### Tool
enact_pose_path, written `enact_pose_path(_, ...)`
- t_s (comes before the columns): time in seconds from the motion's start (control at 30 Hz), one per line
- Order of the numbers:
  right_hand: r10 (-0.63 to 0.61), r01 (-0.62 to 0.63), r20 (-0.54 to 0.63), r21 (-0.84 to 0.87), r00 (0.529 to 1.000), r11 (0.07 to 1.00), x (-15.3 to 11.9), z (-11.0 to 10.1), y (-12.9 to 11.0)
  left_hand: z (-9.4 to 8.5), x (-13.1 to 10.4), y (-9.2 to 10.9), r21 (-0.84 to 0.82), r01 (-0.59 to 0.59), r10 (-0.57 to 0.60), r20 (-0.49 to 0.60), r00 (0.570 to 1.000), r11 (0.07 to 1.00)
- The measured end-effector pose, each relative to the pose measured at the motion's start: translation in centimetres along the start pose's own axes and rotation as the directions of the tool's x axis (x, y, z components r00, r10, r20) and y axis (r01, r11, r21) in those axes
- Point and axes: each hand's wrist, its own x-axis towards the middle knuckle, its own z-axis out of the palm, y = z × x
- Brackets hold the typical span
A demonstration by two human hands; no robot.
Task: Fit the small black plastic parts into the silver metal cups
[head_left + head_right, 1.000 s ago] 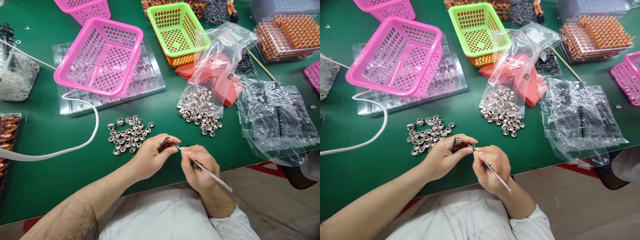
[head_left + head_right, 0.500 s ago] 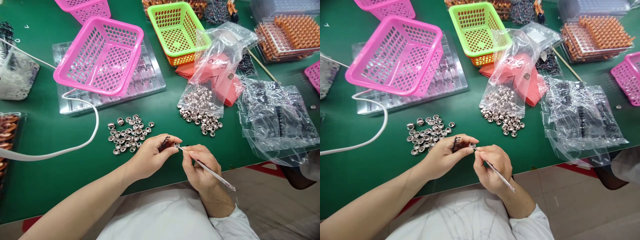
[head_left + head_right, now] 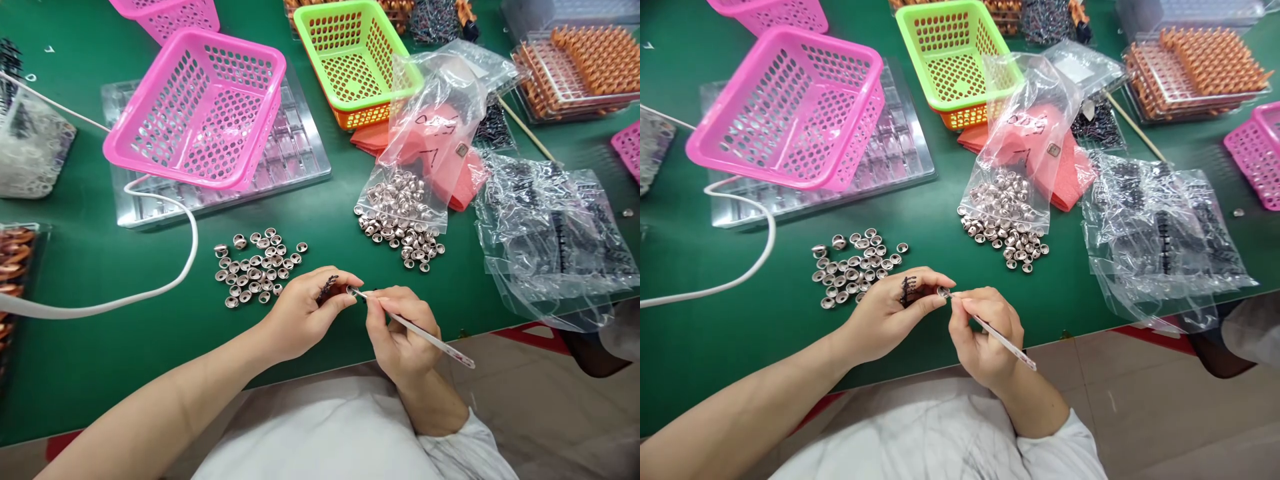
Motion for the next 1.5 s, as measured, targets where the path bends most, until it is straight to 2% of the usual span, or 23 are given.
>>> enact_pose_path(0.1,-0.003,0.003,0.004,-0.025,1.000,1.000,0.1,0.1,0.0,0.2,0.0,-0.1,0.001,-0.014,0.014,-0.014,1.000,1.000)
enact_pose_path(0.2,0.009,-0.009,0.017,-0.017,1.000,1.000,0.3,0.0,-0.1,0.2,0.0,-0.2,-0.029,0.040,-0.040,-0.001,0.999,0.999)
enact_pose_path(0.27,0.035,-0.035,-0.004,0.058,0.999,0.998,0.3,-0.2,-0.1,0.1,0.0,-0.2,-0.096,0.116,-0.114,0.026,0.993,0.989)
enact_pose_path(0.33,0.083,-0.071,-0.074,0.156,0.994,0.985,0.3,-0.5,0.0,-0.1,0.0,-0.2,-0.187,0.191,-0.182,0.064,0.981,0.964)
enact_pose_path(0.47,0.225,-0.155,-0.205,0.309,0.953,0.938,0.7,-0.9,0.0,-0.4,0.0,0.0,-0.328,0.293,-0.256,0.150,0.955,0.898)
enact_pose_path(0.67,0.307,-0.219,-0.208,0.361,0.929,0.907,0.9,-1.1,-0.2,-0.4,-0.1,0.5,-0.397,0.331,-0.278,0.187,0.942,0.856)
enact_pose_path(1.2,0.295,-0.218,-0.168,0.366,0.941,0.904,0.6,-1.3,0.0,-0.5,0.0,0.4,-0.375,0.304,-0.240,0.209,0.948,0.876)
enact_pose_path(1.33,0.238,-0.182,-0.161,0.297,0.958,0.937,0.6,-1.2,-0.1,-0.5,0.0,0.7,-0.351,0.296,-0.235,0.206,0.950,0.888)
enact_pose_path(1.5,0.103,-0.090,-0.069,0.167,0.992,0.982,0.1,-1.2,-0.1,-0.6,-0.1,0.9,-0.270,0.255,-0.212,0.180,0.961,0.928)
